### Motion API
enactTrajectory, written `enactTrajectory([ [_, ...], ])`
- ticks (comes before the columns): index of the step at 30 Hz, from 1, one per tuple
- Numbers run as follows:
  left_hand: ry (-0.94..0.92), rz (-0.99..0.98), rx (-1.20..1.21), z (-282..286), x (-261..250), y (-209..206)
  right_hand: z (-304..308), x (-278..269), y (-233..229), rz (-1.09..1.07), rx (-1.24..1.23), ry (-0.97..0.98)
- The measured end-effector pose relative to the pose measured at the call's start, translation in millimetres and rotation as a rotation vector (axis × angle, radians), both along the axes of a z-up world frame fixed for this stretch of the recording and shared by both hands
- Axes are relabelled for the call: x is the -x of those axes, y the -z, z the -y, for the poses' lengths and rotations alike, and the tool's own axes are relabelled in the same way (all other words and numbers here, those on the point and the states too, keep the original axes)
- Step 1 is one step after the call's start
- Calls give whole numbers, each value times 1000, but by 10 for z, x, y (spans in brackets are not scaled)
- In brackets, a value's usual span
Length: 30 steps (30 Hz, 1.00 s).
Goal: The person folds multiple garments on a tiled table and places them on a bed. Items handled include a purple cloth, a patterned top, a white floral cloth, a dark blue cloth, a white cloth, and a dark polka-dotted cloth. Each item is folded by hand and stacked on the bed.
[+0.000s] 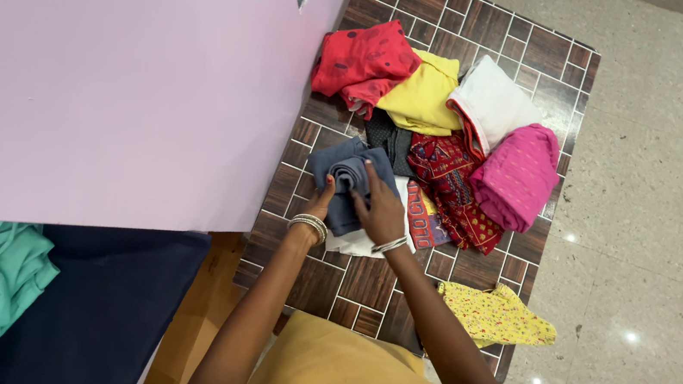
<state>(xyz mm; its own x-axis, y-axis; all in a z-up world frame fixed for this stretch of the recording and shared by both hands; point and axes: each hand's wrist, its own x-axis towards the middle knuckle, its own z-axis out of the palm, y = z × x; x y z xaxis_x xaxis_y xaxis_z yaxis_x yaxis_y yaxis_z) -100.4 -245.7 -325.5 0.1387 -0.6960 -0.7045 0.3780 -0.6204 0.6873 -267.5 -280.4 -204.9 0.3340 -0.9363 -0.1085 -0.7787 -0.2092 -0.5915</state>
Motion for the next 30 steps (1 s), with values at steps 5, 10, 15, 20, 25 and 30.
enactTrajectory([
  [5, -73, -23, 176, -6, -26, -74, 422, 538, 57, 386, 29, 0],
  [10, -61, 46, 145, -5, -431, -332, 458, 1518, 178, 1247, -382, 318],
  [15, -3, 329, 169, 124, -528, -348, 142, 2081, 591, 1024, -699, 452],
  [20, 97, 991, 440, 141, 135, -578, -78, 2115, 1034, 1137, -913, 804],
  [25, 644, 1229, 224, 171, 587, -1049, -32, 1939, 1295, 892, -754, 973],
  [30, 732, 1284, 230, 233, 350, -927, 33, 1730, 1253, 904, -591, 940],
])
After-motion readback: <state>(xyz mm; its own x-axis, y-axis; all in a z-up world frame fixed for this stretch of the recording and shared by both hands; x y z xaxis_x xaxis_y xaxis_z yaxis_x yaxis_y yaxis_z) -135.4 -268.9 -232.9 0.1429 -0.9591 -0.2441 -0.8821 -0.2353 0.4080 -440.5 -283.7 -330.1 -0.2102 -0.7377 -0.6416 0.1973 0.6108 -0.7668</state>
